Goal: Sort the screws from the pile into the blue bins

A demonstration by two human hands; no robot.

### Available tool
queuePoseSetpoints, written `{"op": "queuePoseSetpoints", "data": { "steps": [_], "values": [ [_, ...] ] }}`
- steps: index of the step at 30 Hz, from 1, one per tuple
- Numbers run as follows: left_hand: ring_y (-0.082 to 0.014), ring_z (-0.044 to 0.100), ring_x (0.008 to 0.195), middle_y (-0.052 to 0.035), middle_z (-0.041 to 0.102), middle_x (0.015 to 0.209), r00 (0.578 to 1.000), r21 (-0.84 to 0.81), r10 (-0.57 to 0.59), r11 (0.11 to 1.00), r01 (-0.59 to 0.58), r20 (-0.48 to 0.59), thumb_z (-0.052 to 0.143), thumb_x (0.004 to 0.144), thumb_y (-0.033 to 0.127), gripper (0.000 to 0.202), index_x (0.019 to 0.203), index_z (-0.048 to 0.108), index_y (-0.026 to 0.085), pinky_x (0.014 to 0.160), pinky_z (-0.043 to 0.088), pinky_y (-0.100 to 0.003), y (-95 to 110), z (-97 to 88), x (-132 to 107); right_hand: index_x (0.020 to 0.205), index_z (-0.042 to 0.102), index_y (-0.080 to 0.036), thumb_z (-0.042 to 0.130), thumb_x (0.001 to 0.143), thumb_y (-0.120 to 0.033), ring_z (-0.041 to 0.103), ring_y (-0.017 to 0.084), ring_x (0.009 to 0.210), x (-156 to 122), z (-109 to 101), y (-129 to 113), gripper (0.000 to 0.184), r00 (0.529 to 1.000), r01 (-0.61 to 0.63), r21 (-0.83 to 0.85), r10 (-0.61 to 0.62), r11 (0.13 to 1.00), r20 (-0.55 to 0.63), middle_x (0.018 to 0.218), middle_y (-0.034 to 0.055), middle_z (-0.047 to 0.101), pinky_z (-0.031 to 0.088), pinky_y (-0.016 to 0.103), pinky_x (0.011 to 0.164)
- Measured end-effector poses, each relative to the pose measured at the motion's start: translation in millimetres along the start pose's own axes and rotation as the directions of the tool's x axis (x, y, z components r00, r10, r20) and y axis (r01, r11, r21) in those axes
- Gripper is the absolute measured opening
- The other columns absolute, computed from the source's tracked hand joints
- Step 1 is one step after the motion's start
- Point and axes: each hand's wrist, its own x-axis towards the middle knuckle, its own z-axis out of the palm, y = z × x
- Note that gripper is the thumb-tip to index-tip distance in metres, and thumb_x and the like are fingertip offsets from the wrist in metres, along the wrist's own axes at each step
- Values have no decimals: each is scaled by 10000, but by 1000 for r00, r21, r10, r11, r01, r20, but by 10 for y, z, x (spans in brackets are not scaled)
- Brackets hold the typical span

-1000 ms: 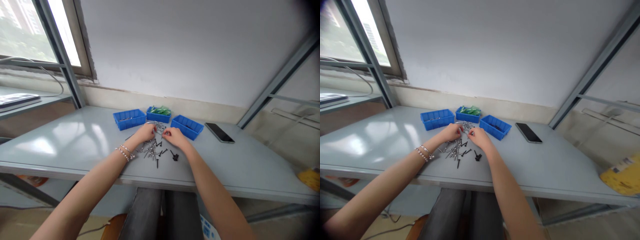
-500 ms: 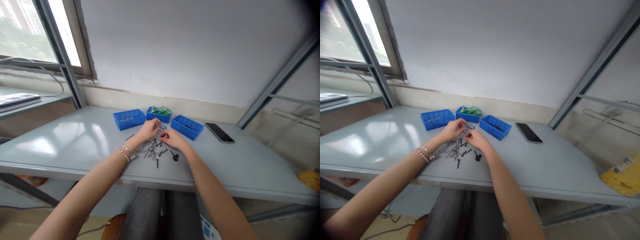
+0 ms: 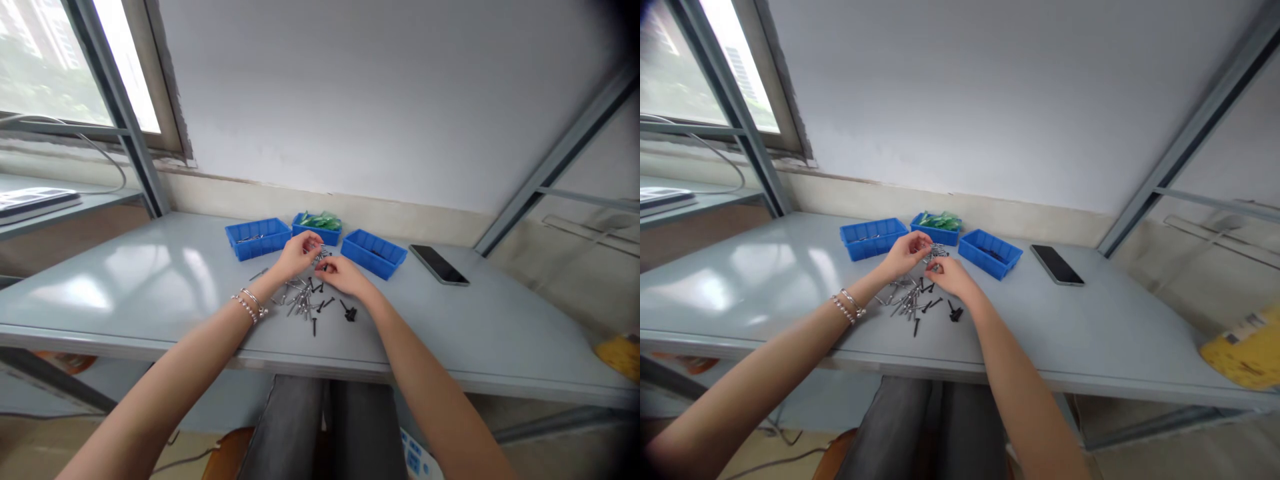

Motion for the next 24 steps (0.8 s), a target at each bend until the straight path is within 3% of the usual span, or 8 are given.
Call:
{"op": "queuePoseSetpoints", "data": {
  "steps": [7, 14, 21, 24],
  "values": [
    [-70, 466, 578, -14, 559, 714, 999, -8, 26, 1000, -25, 20, 528, 702, 146, 97, 797, 528, 127, 570, 409, -215, -14, 9, -2, 763, 545, -149, 576, 712, -256, 405, 90, 506, -8, -24, -27, 122, 985, -37, -18, 34, 999, -167, 528, -42, 448, 277, 208, 485],
    [-76, 484, 601, -12, 568, 708, 996, 49, 38, 998, -42, 76, 519, 703, 133, 107, 809, 533, 124, 589, 424, -217, -26, 12, -7, 715, 586, -153, 515, 730, -201, 391, 86, 494, -6, -27, -24, 87, 990, 27, -30, -31, 999, -134, 524, -32, 464, 269, 204, 485],
    [-104, 538, 677, -53, 607, 835, 989, 170, -25, 985, 0, 142, 487, 738, 151, 173, 892, 556, 117, 651, 440, -240, -1, 16, -57, 731, 609, -150, 500, 741, -247, 419, 88, 509, 19, -41, 15, 146, 977, -23, -43, 13, 999, -213, 552, -11, 520, 296, 203, 514],
    [-112, 544, 674, -41, 614, 788, 976, 217, -42, 976, -6, 215, 455, 768, 172, 168, 873, 577, 125, 659, 435, -246, -9, 16, -67, 726, 609, -155, 501, 741, -267, 426, 90, 512, 20, -41, 28, 156, 974, -32, -55, 19, 998, -227, 542, -14, 515, 300, 204, 516]
  ]
}}
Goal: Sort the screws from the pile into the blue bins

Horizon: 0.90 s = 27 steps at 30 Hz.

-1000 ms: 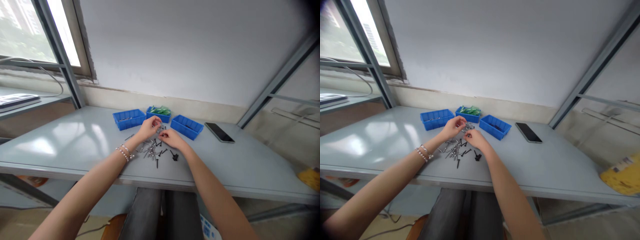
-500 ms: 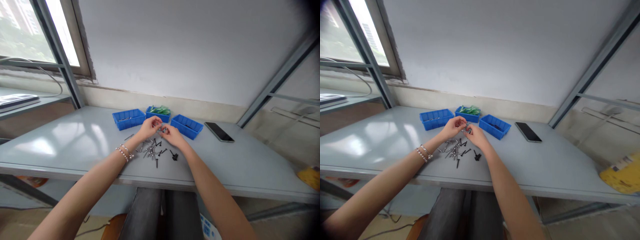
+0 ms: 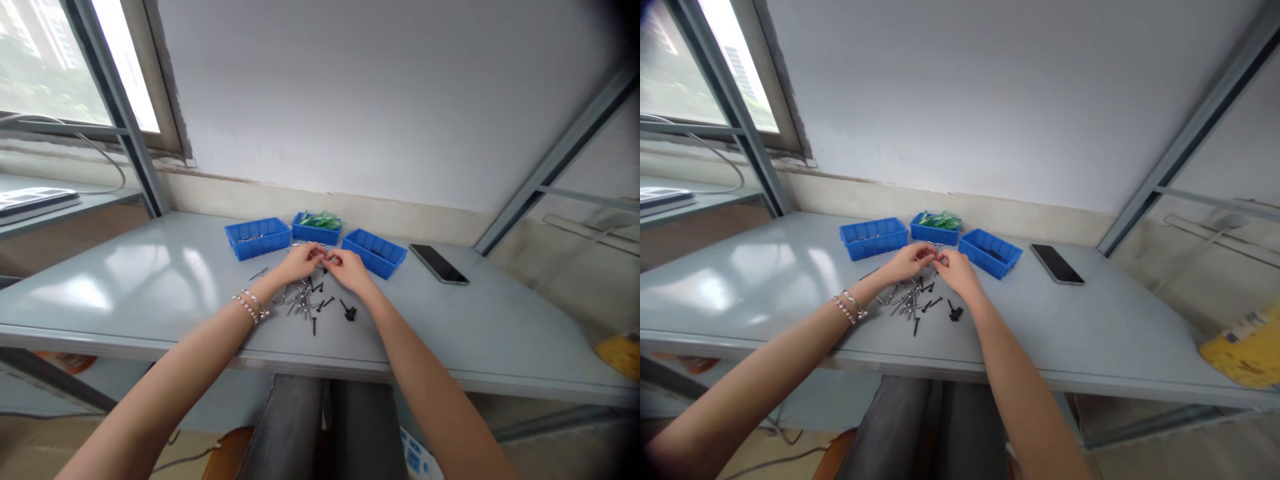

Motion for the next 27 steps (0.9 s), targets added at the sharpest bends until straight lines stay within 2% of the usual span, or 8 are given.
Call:
{"op": "queuePoseSetpoints", "data": {
  "steps": [5, 16, 22, 27],
  "values": [
    [-112, 536, 612, -25, 603, 667, 996, -10, -13, 1000, 14, 90, 414, 798, 199, 210, 867, 596, 123, 600, 429, -235, -24, 1, 8, 708, 608, -161, 507, 744, -265, 429, 91, 513, -9, 1, 6, 149, 1000, 7, -59, -8, 998, -6, 538, -10, 518, 294, 212, 524],
    [-105, 525, 594, -24, 607, 668, 995, -24, -6, 1000, 9, 103, 414, 790, 183, 217, 871, 606, 123, 583, 420, -222, 2, -6, 1, 685, 604, -172, 522, 747, -286, 461, 108, 539, -7, -17, 13, 154, 1000, 8, -120, -7, 993, 6, 549, 1, 532, 304, 222, 542],
    [-105, 501, 596, -12, 600, 662, 992, 57, 68, 996, -74, 106, 395, 788, 172, 229, 814, 620, 134, 586, 393, -221, 31, -27, -7, 647, 585, -175, 520, 736, -324, 457, 109, 518, -15, -35, 9, 185, 999, -41, -135, 41, 990, -4, 550, 5, 534, 305, 227, 528],
    [-117, 530, 645, -24, 622, 723, 993, 42, 65, 997, -69, 99, 479, 734, 177, 213, 896, 612, 138, 612, 410, -230, 42, -29, -16, 654, 558, -174, 531, 723, -333, 455, 110, 522, -17, -33, 17, 175, 995, -96, -119, 91, 988, -43, 553, 4, 526, 289, 218, 494]
  ]
}}
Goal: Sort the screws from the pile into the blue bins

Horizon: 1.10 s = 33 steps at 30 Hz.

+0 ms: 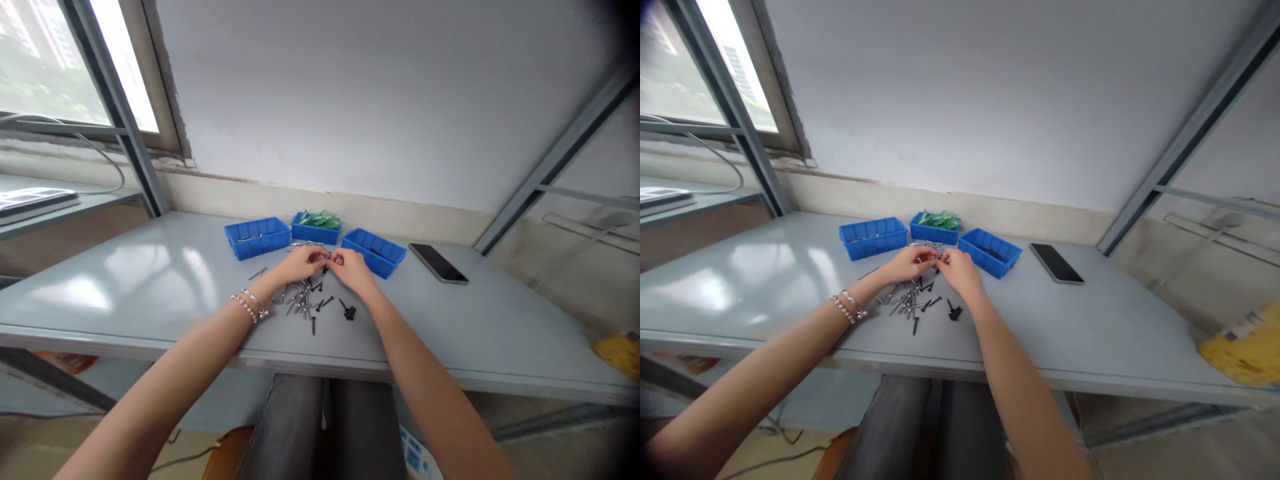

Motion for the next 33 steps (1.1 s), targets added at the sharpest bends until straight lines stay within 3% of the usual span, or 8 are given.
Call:
{"op": "queuePoseSetpoints", "data": {
  "steps": [4, 11, 20, 25, 29, 33],
  "values": [
    [-118, 534, 655, -26, 619, 734, 1000, 55, 19, 998, -18, -17, 528, 677, 142, 249, 912, 608, 135, 630, 416, -231, 27, -3, -13, 634, 537, -174, 534, 719, -368, 443, 105, 515, 17, 23, 19, 212, 1000, 1, 32, -1, 999, -18, 533, -9, 504, 281, 211, 485],
    [-126, 527, 628, -33, 612, 693, 999, 136, 53, 989, -50, -13, 501, 732, 167, 204, 904, 605, 135, 611, 404, -245, 26, -14, -13, 631, 531, -171, 522, 724, -316, 437, 102, 509, 15, 23, 14, 172, 1000, 18, 79, -17, 997, -11, 529, -8, 505, 280, 209, 483],
    [-115, 519, 607, -29, 608, 678, 995, 129, 21, 992, -8, -97, 489, 737, 177, 187, 872, 610, 133, 592, 399, -228, -41, -17, 5, 661, 552, -167, 508, 748, -309, 436, 98, 503, 9, 19, -3, 172, 998, 60, 61, -61, 996, 10, 531, -8, 510, 285, 210, 496],
    [-117, 531, 611, -26, 615, 683, 984, 36, -88, 995, 95, -157, 501, 728, 195, 197, 882, 602, 126, 597, 411, -227, -74, -11, 36, 662, 556, -169, 508, 746, -310, 431, 98, 498, 4, 25, 2, 171, 998, 56, 48, -57, 997, 24, 529, -10, 505, 274, 210, 486],
    [-129, 543, 616, -29, 618, 681, 942, 58, -210, 971, 233, -262, 481, 746, 214, 199, 878, 605, 131, 611, 420, -240, -100, -68, 50, 661, 564, -172, 517, 743, -289, 430, 101, 513, 0, 23, -5, 151, 997, 66, 11, -67, 998, 38, 527, -10, 500, 276, 208, 495],
    [-153, 558, 673, -44, 630, 758, 928, 256, -123, 941, 221, -351, 448, 765, 210, 214, 913, 589, 147, 662, 426, -264, -90, -151, 24, 673, 572, -177, 519, 746, -310, 428, 104, 510, 1, 24, -6, 161, 996, 67, -23, -65, 998, 62, 513, -10, 489, 284, 210, 506]
  ]
}}
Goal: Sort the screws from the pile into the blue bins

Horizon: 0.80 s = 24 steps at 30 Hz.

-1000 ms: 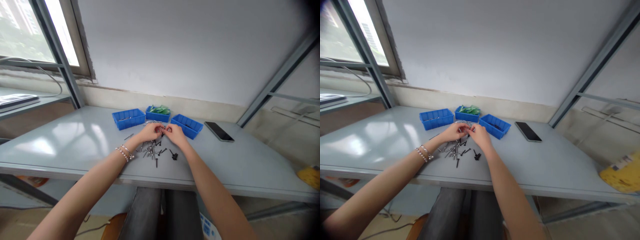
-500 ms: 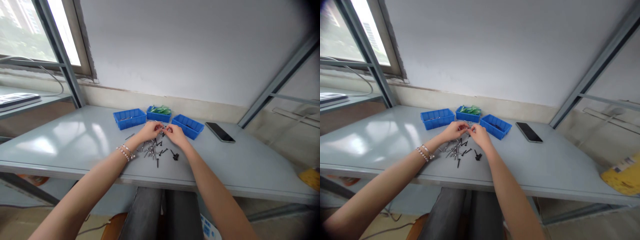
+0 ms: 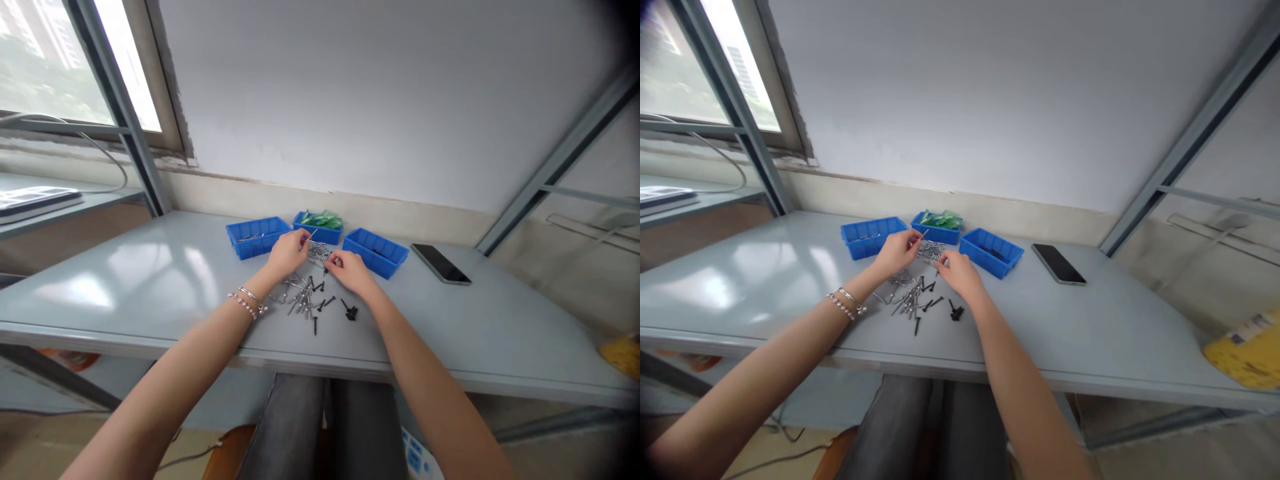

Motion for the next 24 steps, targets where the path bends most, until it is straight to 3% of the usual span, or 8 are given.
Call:
{"op": "queuePoseSetpoints", "data": {
  "steps": [3, 6, 10, 16, 19, 24],
  "values": [
    [-170, 564, 722, -53, 624, 789, 999, 97, 23, 995, -18, -46, 410, 790, 228, 230, 935, 573, 155, 672, 425, -270, -8, -50, -4, 677, 570, -179, 516, 747, -310, 430, 106, 512, -1, 1, 10, 158, 1000, 4, -6, -4, 1000, 1, 515, -6, 490, 282, 211, 507],
    [-190, 568, 774, -79, 619, 845, 996, 206, -23, 978, 41, -89, 377, 811, 251, 259, 959, 562, 148, 698, 421, -290, -45, -98, 6, 674, 565, -182, 509, 748, -298, 440, 111, 532, -7, -5, 19, 149, 1000, 1, -16, -1, 1000, -10, 540, 3, 503, 288, 211, 514],
    [-236, 555, 846, -121, 609, 899, 977, 352, -144, 916, 192, -158, 356, 816, 261, 293, 978, 563, 134, 729, 407, -347, -150, -198, 41, 689, 571, -178, 504, 754, -291, 454, 114, 551, -16, -19, 16, 146, 1000, -22, -26, 22, 999, -4, 574, 14, 523, 295, 211, 517],
    [-308, 494, 965, -165, 587, 962, 910, 421, -336, 809, 411, -243, 373, 780, 233, 299, 952, 591, 123, 789, 355, -464, -341, -329, 72, 689, 568, -182, 492, 750, -270, 462, 123, 581, -17, -25, 9, 131, 1000, -29, -45, 29, 999, 8, 587, 19, 536, 295, 211, 515],
    [-330, 486, 962, -180, 589, 954, 893, 432, -383, 781, 451, -237, 399, 753, 231, 292, 918, 612, 118, 795, 338, -498, -415, -350, 72, 693, 568, -186, 492, 748, -276, 460, 123, 581, -17, -22, 11, 131, 999, -31, -48, 31, 998, 8, 592, 18, 538, 294, 212, 514],
    [-345, 480, 954, -191, 593, 933, 902, 439, -387, 789, 430, -189, 394, 742, 226, 297, 888, 627, 111, 786, 331, -519, -455, -344, 74, 699, 574, -188, 493, 749, -265, 464, 120, 571, -18, -22, 7, 122, 1000, -25, -49, 25, 999, 14, 594, 16, 541, 301, 214, 523]
  ]
}}
